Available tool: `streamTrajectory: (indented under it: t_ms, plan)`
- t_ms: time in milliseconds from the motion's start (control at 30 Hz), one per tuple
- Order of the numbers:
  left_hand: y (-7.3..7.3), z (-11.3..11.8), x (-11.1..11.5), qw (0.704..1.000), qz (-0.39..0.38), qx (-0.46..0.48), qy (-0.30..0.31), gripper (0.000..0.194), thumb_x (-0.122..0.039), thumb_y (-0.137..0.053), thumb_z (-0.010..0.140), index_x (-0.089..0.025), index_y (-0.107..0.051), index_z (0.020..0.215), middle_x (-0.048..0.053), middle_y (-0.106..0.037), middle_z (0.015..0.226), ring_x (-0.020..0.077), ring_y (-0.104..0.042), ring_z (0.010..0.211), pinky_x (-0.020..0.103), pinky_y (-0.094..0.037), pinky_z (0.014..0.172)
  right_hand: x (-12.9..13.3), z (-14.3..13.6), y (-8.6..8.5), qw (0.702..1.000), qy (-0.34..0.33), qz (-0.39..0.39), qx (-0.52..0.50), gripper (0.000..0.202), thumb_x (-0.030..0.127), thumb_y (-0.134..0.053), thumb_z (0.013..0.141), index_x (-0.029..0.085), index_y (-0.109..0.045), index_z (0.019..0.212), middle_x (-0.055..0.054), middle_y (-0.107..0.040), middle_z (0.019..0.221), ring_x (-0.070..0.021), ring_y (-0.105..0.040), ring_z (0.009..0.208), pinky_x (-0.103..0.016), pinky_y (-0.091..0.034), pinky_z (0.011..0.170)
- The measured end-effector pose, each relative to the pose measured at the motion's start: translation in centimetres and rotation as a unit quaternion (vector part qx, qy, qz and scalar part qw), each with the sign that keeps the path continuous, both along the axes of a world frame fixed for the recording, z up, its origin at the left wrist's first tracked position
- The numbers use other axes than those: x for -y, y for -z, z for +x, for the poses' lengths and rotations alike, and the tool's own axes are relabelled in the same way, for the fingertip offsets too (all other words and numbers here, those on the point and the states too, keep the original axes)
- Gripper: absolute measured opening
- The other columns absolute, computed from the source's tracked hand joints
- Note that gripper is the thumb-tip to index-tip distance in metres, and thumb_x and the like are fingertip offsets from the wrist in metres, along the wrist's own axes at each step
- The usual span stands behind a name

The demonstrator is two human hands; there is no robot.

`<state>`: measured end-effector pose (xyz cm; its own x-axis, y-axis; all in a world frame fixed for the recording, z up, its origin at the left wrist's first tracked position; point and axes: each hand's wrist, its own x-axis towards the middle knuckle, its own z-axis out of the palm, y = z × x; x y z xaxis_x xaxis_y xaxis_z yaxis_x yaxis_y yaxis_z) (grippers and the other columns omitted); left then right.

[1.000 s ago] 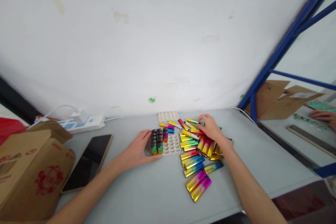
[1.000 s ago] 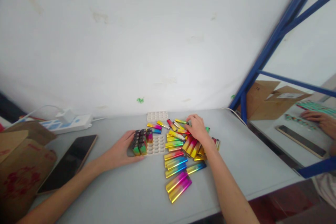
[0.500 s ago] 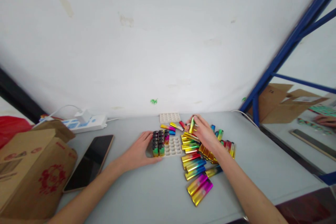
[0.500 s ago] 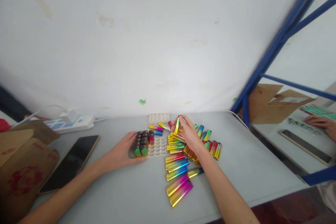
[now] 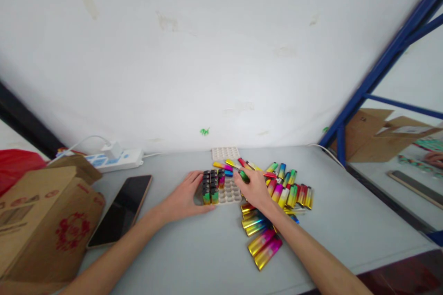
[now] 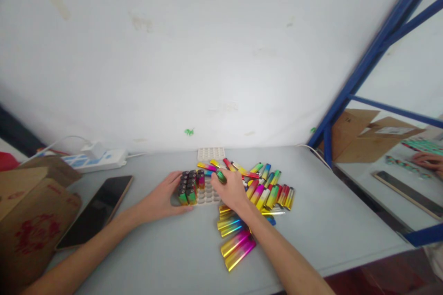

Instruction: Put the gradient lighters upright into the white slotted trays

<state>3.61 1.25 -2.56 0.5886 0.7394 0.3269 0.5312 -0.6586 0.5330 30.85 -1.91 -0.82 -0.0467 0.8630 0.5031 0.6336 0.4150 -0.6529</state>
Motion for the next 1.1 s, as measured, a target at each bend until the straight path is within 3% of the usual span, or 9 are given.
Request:
streamTrajectory:
  t_ms: [133, 267, 400, 500, 567, 667, 767, 900, 1100]
  plan:
    - [0.1, 0.0, 0.0, 1.000, 0.000, -0.001, -0.005, 0.075, -0.058, -0.094, 0.074, -0.024, -0.067, 0.135, 0.015, -0.069, 0.138, 0.0396, -0.066, 0.131, 0.055, -0.055, 0.120, -0.1, 0.3, 0.0, 1.000, 0.017, 0.015, -0.003, 0.033, 0.035, -0.057, 0.098, 0.026, -0.050, 0.068, 0.003, -0.051, 0.058, -0.0165, -0.048, 0.055, -0.030, -0.037, 0.059]
    - [0.1, -0.1, 0.0, 1.000, -0.003, -0.005, -0.006, 0.076, -0.058, -0.093, 0.075, -0.023, -0.067, 0.136, 0.016, -0.068, 0.139, 0.0405, -0.065, 0.132, 0.056, -0.054, 0.120, 0.0, 0.5, -0.1, 1.000, 0.021, 0.010, 0.004, 0.033, 0.043, -0.056, 0.106, 0.025, -0.060, 0.078, 0.001, -0.059, 0.065, -0.0192, -0.056, 0.062, -0.031, -0.042, 0.064]
    - [0.1, 0.0, 0.0, 1.000, -0.004, -0.005, -0.004, 0.074, -0.058, -0.094, 0.074, -0.023, -0.068, 0.134, 0.015, -0.069, 0.138, 0.0406, -0.066, 0.132, 0.055, -0.054, 0.120, 0.1, 0.5, -0.2, 0.999, -0.033, 0.018, 0.030, 0.033, 0.046, -0.046, 0.115, 0.024, -0.065, 0.098, -0.006, -0.072, 0.091, -0.0248, -0.069, 0.087, -0.035, -0.053, 0.082]
    - [0.1, 0.1, 0.0, 1.000, -0.003, -0.007, 0.001, 0.076, -0.060, -0.093, 0.075, -0.022, -0.067, 0.135, 0.016, -0.069, 0.138, 0.0401, -0.066, 0.132, 0.055, -0.054, 0.120, 0.2, 0.5, -0.3, 0.995, -0.070, 0.041, 0.063, 0.035, 0.047, -0.043, 0.117, 0.024, -0.065, 0.102, -0.010, -0.072, 0.106, -0.0267, -0.070, 0.104, -0.039, -0.055, 0.096]
    - [0.1, 0.1, 0.0, 1.000, -0.003, -0.005, 0.003, 0.078, -0.061, -0.093, 0.076, -0.021, -0.066, 0.137, 0.016, -0.068, 0.140, 0.0402, -0.065, 0.132, 0.055, -0.054, 0.120, 0.3, 0.6, -0.3, 0.993, -0.070, 0.040, 0.082, 0.037, 0.049, -0.044, 0.117, 0.024, -0.065, 0.100, -0.009, -0.072, 0.103, -0.0267, -0.069, 0.100, -0.039, -0.055, 0.093]
    - [0.1, 0.1, 0.0, 1.000, -0.011, -0.004, -0.001, 0.079, -0.061, -0.093, 0.075, -0.021, -0.066, 0.138, 0.017, -0.067, 0.142, 0.0406, -0.065, 0.134, 0.055, -0.053, 0.121, 0.4, 0.6, -0.3, 0.994, -0.063, 0.007, 0.085, 0.040, 0.052, -0.046, 0.116, 0.024, -0.065, 0.095, -0.005, -0.069, 0.082, -0.0246, -0.067, 0.078, -0.036, -0.053, 0.075]
    - [0.1, 0.1, 0.0, 1.000, -0.017, -0.003, -0.005, 0.080, -0.061, -0.094, 0.073, -0.022, -0.067, 0.138, 0.016, -0.067, 0.142, 0.0407, -0.064, 0.135, 0.055, -0.053, 0.121, 0.4, 0.6, -0.3, 0.993, -0.091, -0.031, 0.064, 0.035, 0.048, -0.049, 0.116, 0.023, -0.066, 0.100, -0.001, -0.068, 0.073, -0.0227, -0.067, 0.069, -0.034, -0.050, 0.070]
    - [0.2, 0.0, 0.0, 1.000, -0.014, 0.006, -0.006, 0.078, -0.059, -0.095, 0.072, -0.023, -0.068, 0.137, 0.014, -0.069, 0.140, 0.0396, -0.065, 0.133, 0.055, -0.054, 0.121, 0.6, 0.1, 0.0, 0.982, -0.129, -0.039, 0.130, 0.024, 0.040, -0.054, 0.116, 0.023, -0.065, 0.104, -0.003, -0.075, 0.086, -0.0238, -0.072, 0.079, -0.034, -0.052, 0.074]
    - [0.3, -0.1, 0.0, 1.000, -0.005, 0.015, 0.002, 0.077, -0.059, -0.095, 0.073, -0.024, -0.068, 0.137, 0.014, -0.070, 0.139, 0.0397, -0.065, 0.133, 0.055, -0.055, 0.119, 0.9, -1.3, 0.5, 0.949, -0.082, 0.006, 0.305, 0.020, 0.039, -0.067, 0.110, 0.020, -0.065, 0.105, -0.009, -0.075, 0.096, -0.0292, -0.074, 0.089, -0.042, -0.056, 0.085]
